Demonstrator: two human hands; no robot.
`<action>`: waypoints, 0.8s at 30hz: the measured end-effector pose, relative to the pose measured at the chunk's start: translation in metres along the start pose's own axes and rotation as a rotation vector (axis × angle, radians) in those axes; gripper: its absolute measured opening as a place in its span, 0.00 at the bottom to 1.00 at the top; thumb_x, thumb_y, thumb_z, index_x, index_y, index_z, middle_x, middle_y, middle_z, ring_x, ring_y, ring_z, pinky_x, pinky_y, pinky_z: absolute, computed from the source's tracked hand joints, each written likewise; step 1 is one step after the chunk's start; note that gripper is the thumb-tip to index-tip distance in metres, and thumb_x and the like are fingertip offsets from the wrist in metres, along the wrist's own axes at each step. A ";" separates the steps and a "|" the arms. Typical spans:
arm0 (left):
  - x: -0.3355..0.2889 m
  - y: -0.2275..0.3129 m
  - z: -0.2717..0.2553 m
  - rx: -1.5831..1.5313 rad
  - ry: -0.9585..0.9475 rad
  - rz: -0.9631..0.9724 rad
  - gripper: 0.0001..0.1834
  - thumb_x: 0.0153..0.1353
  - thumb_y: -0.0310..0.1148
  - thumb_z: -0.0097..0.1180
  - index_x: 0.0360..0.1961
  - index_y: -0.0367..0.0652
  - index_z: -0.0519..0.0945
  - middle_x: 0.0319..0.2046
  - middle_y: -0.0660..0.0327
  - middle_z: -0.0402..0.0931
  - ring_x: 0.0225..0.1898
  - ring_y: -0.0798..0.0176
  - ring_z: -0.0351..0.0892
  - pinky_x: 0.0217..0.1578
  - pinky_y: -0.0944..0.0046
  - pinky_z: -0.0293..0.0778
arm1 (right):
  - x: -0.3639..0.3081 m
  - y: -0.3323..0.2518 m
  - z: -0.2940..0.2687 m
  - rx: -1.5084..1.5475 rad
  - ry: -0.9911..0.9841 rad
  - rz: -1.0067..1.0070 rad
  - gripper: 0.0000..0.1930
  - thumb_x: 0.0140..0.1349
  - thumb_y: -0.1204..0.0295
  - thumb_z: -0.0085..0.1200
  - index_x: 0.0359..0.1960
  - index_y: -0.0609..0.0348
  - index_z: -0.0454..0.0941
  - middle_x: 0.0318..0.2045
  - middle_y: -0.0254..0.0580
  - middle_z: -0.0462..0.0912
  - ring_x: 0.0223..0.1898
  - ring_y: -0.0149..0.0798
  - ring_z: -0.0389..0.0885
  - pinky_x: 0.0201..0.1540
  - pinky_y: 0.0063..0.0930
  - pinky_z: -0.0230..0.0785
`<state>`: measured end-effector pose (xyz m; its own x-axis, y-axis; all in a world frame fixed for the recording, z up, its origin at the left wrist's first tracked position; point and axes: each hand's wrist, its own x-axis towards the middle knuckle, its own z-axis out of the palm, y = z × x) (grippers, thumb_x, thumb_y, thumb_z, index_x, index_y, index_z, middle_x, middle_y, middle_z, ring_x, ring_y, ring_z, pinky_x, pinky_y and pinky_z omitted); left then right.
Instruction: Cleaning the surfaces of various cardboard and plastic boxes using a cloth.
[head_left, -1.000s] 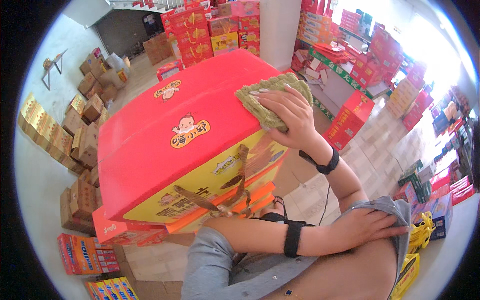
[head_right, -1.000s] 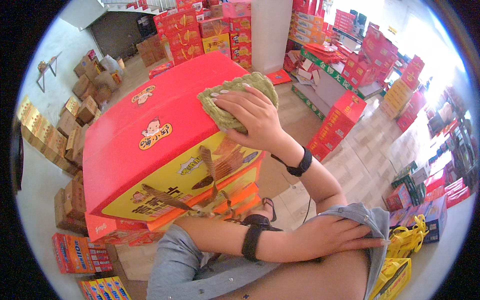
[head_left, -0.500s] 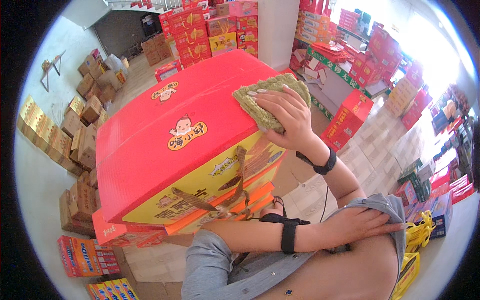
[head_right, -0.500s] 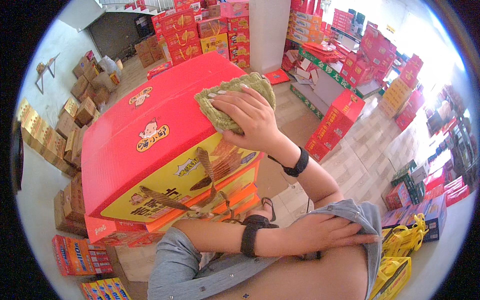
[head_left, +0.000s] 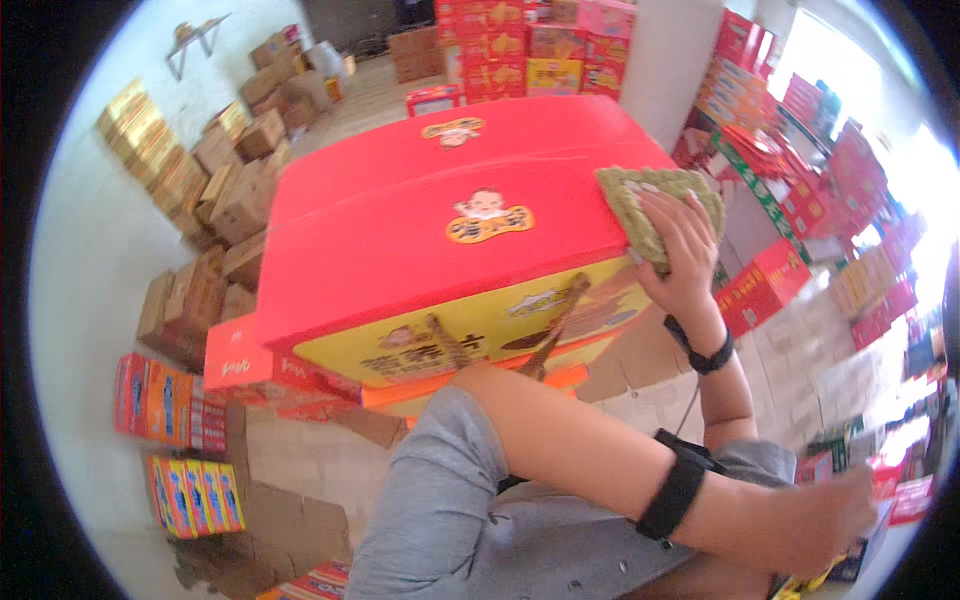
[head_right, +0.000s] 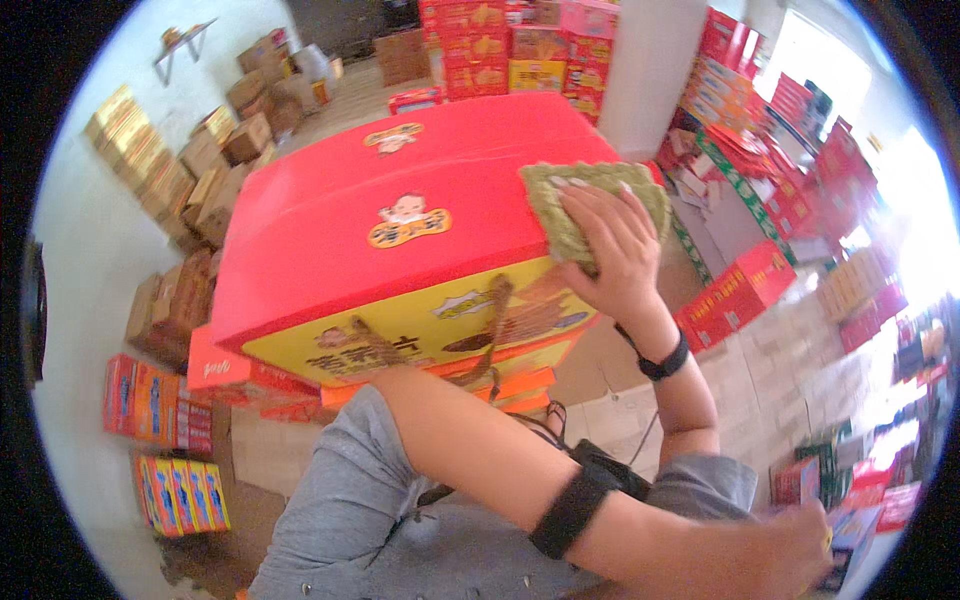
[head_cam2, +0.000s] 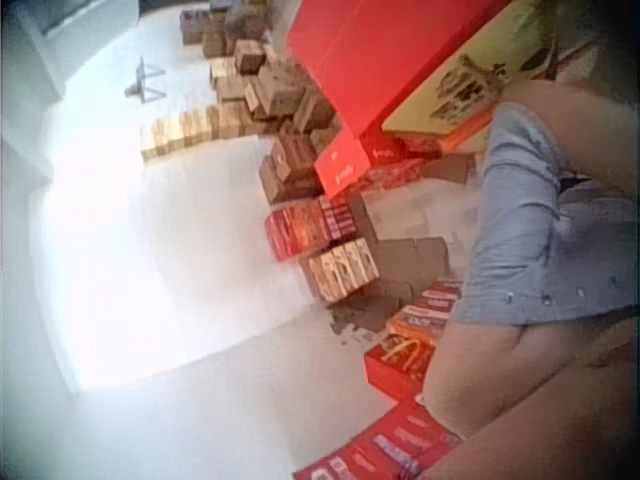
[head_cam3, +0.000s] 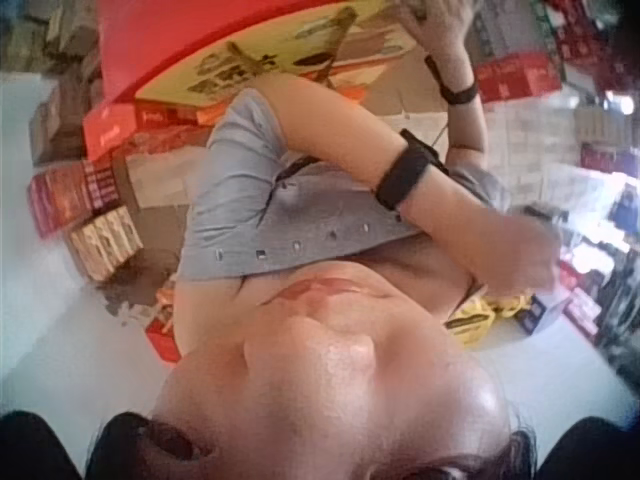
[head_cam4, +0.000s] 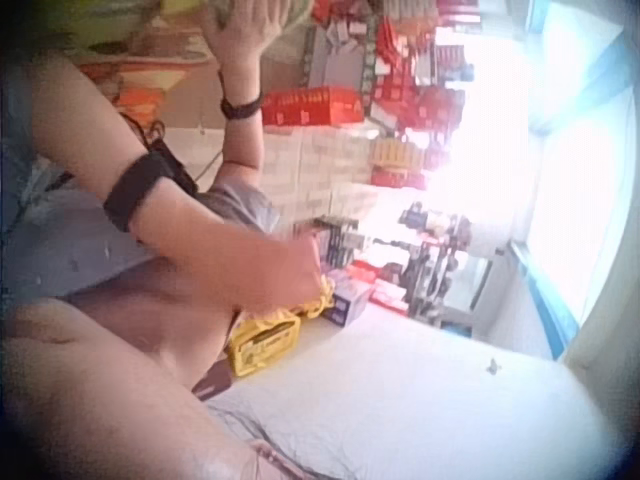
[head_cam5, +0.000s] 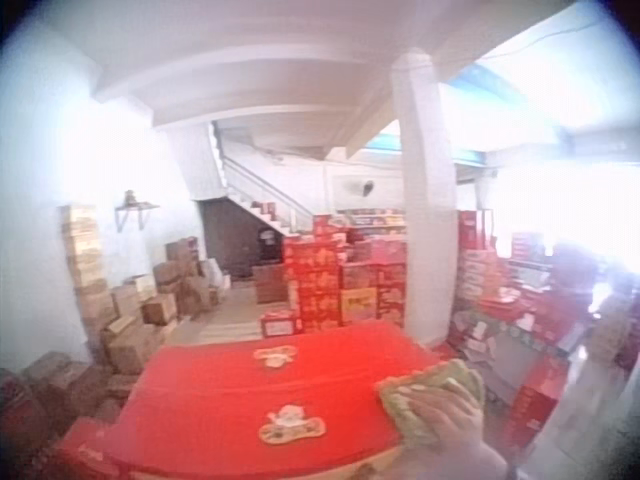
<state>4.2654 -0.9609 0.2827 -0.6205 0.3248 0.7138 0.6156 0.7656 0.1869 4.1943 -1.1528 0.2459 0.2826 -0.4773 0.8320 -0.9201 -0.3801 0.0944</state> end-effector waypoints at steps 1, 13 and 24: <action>-0.002 0.004 0.000 -0.074 0.017 0.048 0.12 0.50 0.31 0.45 0.35 0.41 0.74 0.28 0.59 0.68 0.32 0.62 0.70 0.33 0.65 0.64 | -0.001 0.004 0.000 -0.025 0.011 -0.013 0.25 0.42 0.67 0.54 0.47 0.59 0.72 0.48 0.43 0.76 0.51 0.44 0.74 0.58 0.44 0.57; -0.079 0.012 -0.052 -0.259 -0.002 0.018 0.12 0.51 0.30 0.46 0.36 0.39 0.75 0.30 0.55 0.70 0.33 0.58 0.72 0.33 0.62 0.67 | 0.002 -0.003 0.003 -0.012 0.043 0.050 0.22 0.43 0.68 0.49 0.45 0.58 0.74 0.45 0.43 0.78 0.50 0.44 0.75 0.57 0.44 0.58; -0.082 0.014 -0.053 -0.264 -0.006 -0.013 0.12 0.52 0.29 0.47 0.37 0.37 0.76 0.32 0.51 0.73 0.33 0.54 0.74 0.33 0.59 0.70 | -0.007 -0.004 0.005 -0.044 0.073 0.104 0.22 0.46 0.64 0.47 0.44 0.60 0.74 0.45 0.45 0.78 0.49 0.47 0.75 0.58 0.46 0.55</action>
<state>4.3506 -1.0064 0.2624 -0.6319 0.3199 0.7059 0.7122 0.5989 0.3662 4.1976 -1.1518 0.2366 0.1664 -0.4531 0.8758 -0.9549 -0.2956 0.0285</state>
